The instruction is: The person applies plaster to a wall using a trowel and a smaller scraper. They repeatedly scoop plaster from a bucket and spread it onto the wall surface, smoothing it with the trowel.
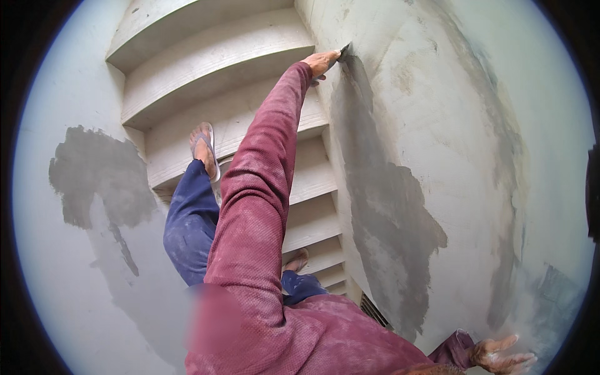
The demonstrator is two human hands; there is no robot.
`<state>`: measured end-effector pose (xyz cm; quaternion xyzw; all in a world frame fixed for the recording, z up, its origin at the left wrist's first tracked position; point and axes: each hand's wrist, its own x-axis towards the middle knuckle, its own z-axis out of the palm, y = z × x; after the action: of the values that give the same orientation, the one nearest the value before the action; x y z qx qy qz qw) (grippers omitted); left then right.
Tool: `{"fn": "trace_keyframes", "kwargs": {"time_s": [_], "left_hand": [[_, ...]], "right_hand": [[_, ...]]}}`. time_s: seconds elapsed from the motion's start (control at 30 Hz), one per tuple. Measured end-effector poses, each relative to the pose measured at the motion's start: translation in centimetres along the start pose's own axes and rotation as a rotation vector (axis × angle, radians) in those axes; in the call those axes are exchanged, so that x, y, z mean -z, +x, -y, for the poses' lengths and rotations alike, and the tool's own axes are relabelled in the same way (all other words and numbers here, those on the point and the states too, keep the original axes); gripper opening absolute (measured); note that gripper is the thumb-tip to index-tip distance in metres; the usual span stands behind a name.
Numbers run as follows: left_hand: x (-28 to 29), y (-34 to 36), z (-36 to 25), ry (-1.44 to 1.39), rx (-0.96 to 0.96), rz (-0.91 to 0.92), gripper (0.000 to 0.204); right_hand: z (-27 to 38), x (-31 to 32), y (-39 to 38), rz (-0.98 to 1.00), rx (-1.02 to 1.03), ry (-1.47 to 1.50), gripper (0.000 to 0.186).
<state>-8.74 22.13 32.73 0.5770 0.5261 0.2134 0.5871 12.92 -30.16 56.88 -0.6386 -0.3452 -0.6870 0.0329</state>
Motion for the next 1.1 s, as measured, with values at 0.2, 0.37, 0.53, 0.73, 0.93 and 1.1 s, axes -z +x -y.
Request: {"fn": "trace_keyframes", "kwargs": {"time_s": [0.2,0.37,0.53,0.73,0.93,1.1], "left_hand": [[-3.3,-0.8,1.1,-0.045,-0.016,0.025,0.060],[-7.6,-2.4,1.9,-0.197,0.026,-0.044,0.061],[-12.7,-4.9,3.4,-0.234,-0.223,-0.279,0.047],[-19.2,-10.9,4.7,-0.026,-0.444,-0.364,0.038],[-22.4,-19.5,7.0,-0.057,-0.540,-0.078,0.050],[-13.6,-19.8,5.6,-0.163,-0.049,0.456,0.056]], "right_hand": [[0.4,-0.3,0.2,0.013,0.029,0.023,0.060],[0.2,-0.8,0.3,-0.020,0.037,0.047,0.056],[-0.1,-1.1,0.2,-0.075,0.030,0.097,0.052],[-0.4,-0.9,0.0,-0.166,0.047,0.155,0.047],[-0.7,-1.0,-0.1,-0.245,0.033,0.218,0.042],[-0.7,-0.9,0.3,-0.231,0.028,0.154,0.038]]}}
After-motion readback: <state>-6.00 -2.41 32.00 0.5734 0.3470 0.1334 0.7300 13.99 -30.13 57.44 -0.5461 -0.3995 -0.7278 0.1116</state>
